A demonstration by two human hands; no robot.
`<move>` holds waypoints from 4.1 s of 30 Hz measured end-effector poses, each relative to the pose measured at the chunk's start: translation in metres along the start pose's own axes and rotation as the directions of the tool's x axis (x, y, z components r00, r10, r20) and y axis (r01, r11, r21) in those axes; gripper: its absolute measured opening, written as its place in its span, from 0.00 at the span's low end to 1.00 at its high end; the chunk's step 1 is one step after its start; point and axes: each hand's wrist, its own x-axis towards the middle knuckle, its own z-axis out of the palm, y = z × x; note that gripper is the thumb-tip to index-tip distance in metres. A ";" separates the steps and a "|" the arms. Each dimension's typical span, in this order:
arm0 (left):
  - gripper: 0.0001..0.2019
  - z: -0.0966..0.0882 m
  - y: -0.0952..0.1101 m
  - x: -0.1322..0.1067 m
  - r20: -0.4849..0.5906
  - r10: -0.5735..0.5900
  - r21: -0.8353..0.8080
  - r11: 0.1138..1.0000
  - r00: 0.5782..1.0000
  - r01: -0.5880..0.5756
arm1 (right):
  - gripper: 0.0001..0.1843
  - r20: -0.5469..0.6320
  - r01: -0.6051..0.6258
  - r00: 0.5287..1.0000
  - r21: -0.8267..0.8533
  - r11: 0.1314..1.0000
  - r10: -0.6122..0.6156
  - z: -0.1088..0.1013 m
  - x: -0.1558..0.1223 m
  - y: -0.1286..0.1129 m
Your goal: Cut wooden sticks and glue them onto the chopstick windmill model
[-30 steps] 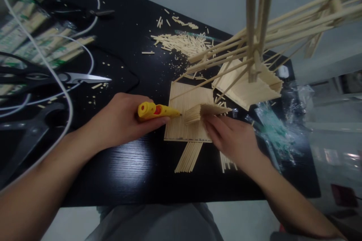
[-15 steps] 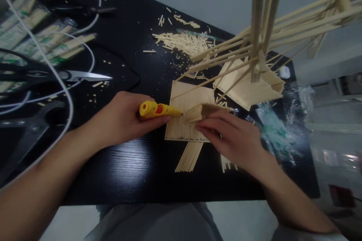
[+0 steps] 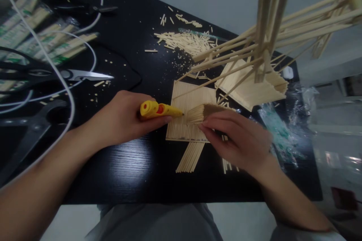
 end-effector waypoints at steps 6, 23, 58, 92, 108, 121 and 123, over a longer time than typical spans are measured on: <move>0.22 -0.005 0.003 -0.002 0.047 0.026 -0.009 1.000 0.999 -0.025 | 0.09 -0.013 0.046 0.999 -0.017 0.999 -0.046 -0.002 -0.002 0.005; 0.21 0.003 0.002 -0.002 0.115 0.112 -0.058 0.993 0.987 -0.106 | 0.07 0.063 0.100 0.993 0.019 0.995 -0.101 -0.011 0.010 0.017; 0.22 -0.004 0.004 -0.002 0.086 0.095 0.023 0.995 0.992 -0.098 | 0.15 0.039 0.096 0.994 0.144 0.985 -0.103 -0.010 0.008 0.017; 0.21 -0.001 0.004 -0.001 0.104 0.130 0.000 0.991 0.986 -0.131 | 0.11 0.103 0.234 0.966 0.045 0.971 -0.238 -0.014 0.007 0.017; 0.20 0.003 0.001 0.000 0.029 0.193 0.014 0.981 0.981 -0.194 | 0.10 0.086 0.234 0.968 0.051 0.971 -0.237 -0.013 0.007 0.018; 0.19 0.000 0.006 -0.001 -0.018 0.232 -0.065 0.970 0.973 -0.233 | 0.09 0.078 0.225 0.970 0.052 0.973 -0.229 -0.012 0.006 0.018; 0.19 0.001 0.005 -0.001 -0.021 0.243 -0.076 0.967 0.970 -0.244 | 0.10 0.081 0.216 0.972 0.057 0.975 -0.221 -0.012 0.005 0.017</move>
